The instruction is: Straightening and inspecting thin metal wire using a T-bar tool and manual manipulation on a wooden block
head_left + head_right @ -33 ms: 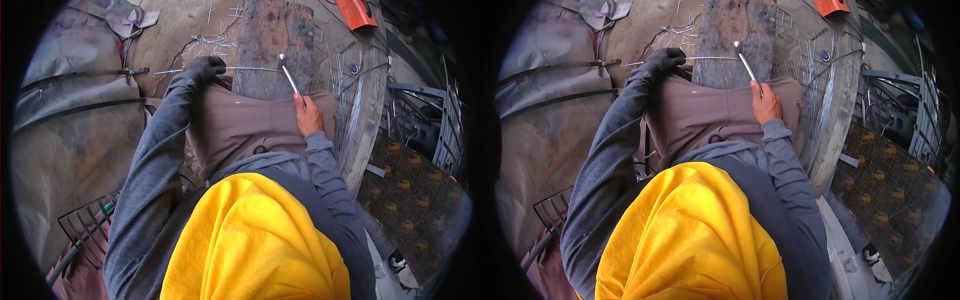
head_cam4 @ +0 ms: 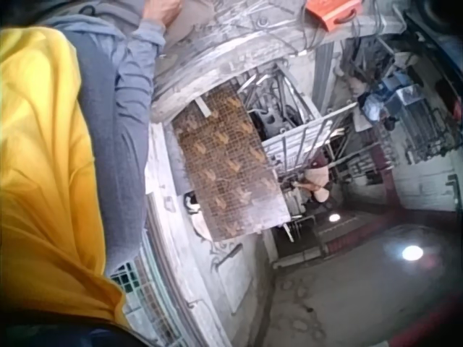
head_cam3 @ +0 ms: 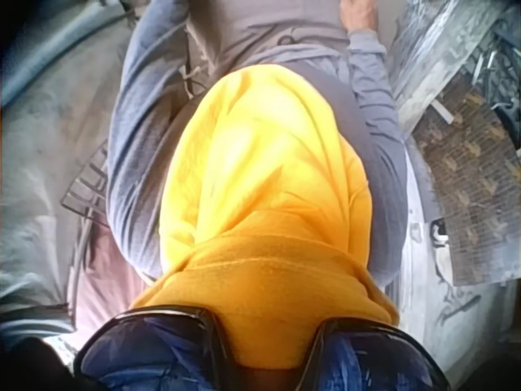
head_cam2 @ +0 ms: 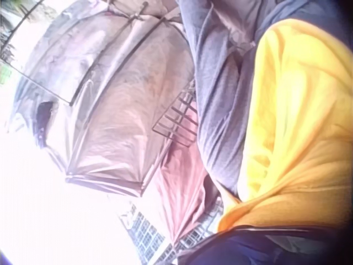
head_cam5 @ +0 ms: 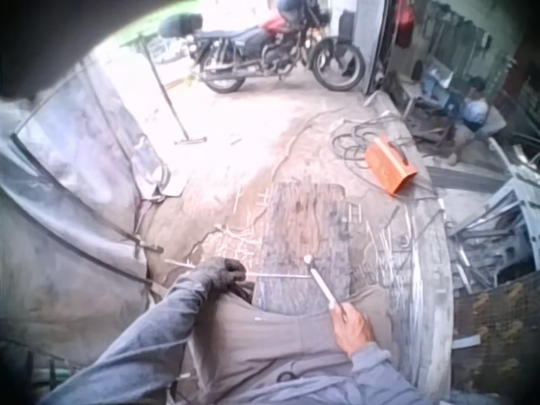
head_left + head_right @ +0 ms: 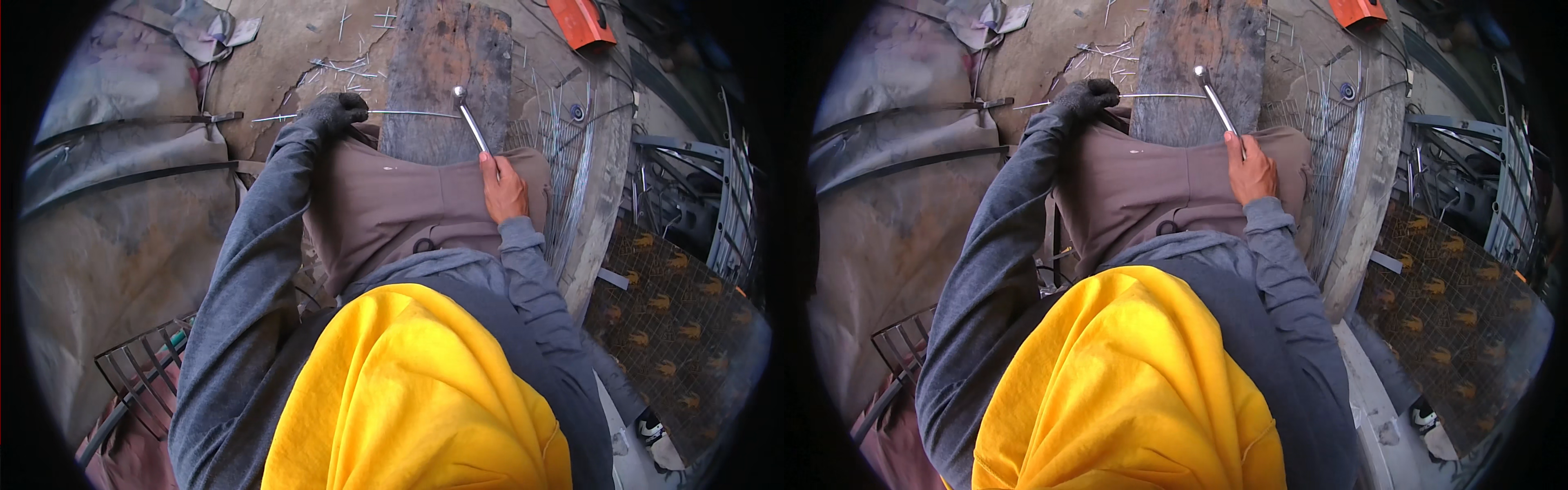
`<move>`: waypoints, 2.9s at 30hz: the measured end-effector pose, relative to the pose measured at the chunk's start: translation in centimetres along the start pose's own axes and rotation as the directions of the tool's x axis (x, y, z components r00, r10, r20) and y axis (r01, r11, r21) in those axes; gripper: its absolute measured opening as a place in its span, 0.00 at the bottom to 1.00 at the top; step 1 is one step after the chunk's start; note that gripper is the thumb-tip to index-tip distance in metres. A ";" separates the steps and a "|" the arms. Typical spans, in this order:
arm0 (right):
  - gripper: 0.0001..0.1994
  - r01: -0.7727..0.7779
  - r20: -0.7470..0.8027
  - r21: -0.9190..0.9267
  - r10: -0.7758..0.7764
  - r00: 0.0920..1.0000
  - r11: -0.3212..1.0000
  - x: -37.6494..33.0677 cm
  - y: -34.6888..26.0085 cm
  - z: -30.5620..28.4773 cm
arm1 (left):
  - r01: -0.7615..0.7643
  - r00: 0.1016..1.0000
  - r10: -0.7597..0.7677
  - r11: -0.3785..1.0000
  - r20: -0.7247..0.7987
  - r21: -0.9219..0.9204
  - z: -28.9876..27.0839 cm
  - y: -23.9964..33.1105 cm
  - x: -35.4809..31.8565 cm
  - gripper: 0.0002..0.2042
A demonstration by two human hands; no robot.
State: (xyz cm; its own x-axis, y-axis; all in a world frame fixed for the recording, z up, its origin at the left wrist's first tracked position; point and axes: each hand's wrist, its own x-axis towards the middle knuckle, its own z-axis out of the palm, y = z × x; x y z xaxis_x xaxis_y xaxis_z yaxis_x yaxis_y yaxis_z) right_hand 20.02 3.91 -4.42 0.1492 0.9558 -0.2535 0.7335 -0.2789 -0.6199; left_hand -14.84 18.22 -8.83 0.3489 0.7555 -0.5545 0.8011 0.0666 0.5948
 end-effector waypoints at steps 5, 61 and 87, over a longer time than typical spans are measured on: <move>0.20 0.176 -0.181 0.199 -0.140 0.973 0.964 -1.6 -4.0 -2.6 | 0.019 0.999 -0.020 1.000 -0.034 -0.015 0.3 -0.7 -0.3 0.20; 0.28 0.035 -0.081 0.102 -0.027 0.996 0.994 -1.1 -1.7 -1.3 | 0.005 0.999 -0.007 0.998 -0.037 -0.055 1.2 -2.4 1.1 0.15; 0.26 0.009 0.052 -0.036 -0.007 0.999 0.999 0.4 -0.1 0.5 | -0.032 0.997 0.033 0.999 -0.068 0.012 1.1 -2.0 1.0 0.13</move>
State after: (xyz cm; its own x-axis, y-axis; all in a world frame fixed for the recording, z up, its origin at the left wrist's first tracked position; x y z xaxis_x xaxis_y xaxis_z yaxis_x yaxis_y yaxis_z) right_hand 19.68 4.26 -4.85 0.1094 0.9517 -0.2870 0.7584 -0.2665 -0.5948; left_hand -15.52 18.14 -11.23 0.3413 0.7998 -0.4938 0.7950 0.0346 0.6056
